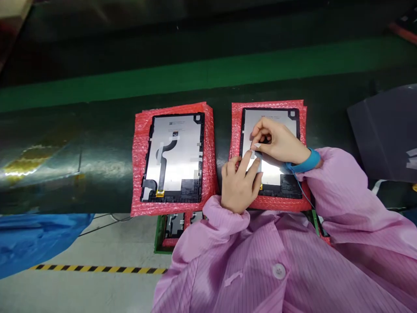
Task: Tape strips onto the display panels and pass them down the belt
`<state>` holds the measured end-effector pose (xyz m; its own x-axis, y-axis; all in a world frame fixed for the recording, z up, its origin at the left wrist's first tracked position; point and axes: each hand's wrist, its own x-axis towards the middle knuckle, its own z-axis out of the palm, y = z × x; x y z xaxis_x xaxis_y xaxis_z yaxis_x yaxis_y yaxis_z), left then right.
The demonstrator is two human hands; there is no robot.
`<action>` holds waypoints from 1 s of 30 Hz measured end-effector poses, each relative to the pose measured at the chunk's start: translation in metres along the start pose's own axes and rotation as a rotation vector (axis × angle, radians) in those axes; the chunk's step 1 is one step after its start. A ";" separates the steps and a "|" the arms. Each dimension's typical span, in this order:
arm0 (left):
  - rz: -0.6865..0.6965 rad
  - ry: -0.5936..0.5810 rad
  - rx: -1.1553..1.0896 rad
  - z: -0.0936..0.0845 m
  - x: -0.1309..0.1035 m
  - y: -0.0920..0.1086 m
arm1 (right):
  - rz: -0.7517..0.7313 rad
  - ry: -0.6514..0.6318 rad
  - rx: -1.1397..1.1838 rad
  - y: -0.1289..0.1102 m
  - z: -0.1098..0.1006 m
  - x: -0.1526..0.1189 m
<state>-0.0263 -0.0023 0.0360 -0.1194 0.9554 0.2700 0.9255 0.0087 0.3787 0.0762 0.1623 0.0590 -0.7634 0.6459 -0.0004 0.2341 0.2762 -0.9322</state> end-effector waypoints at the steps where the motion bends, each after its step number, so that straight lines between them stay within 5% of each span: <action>1: 0.002 -0.008 -0.003 -0.001 0.000 0.000 | -0.004 -0.002 -0.015 0.000 0.000 0.000; 10: 0.054 -0.019 -0.063 0.000 0.001 -0.002 | -0.135 -0.025 -0.279 -0.002 -0.001 -0.003; 17: 0.049 -0.001 -0.065 0.002 0.000 0.002 | -0.158 0.088 -0.474 0.016 -0.008 0.029; 20: 0.076 0.045 -0.066 0.004 -0.001 0.000 | -0.160 0.269 -0.501 0.008 -0.013 0.029; 23: 0.092 0.085 -0.037 0.004 -0.001 -0.005 | -0.124 0.480 -0.451 -0.018 -0.021 -0.018; 27: 0.090 0.030 -0.002 0.002 0.008 -0.009 | -0.023 0.619 -0.278 -0.035 -0.028 -0.138; 30: 0.118 -0.061 0.113 0.000 0.019 -0.007 | 0.139 1.028 -0.114 -0.010 -0.048 -0.229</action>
<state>-0.0352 0.0162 0.0381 0.0114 0.9678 0.2516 0.9667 -0.0750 0.2448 0.2774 0.0457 0.0852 0.1424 0.9569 0.2532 0.3765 0.1842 -0.9079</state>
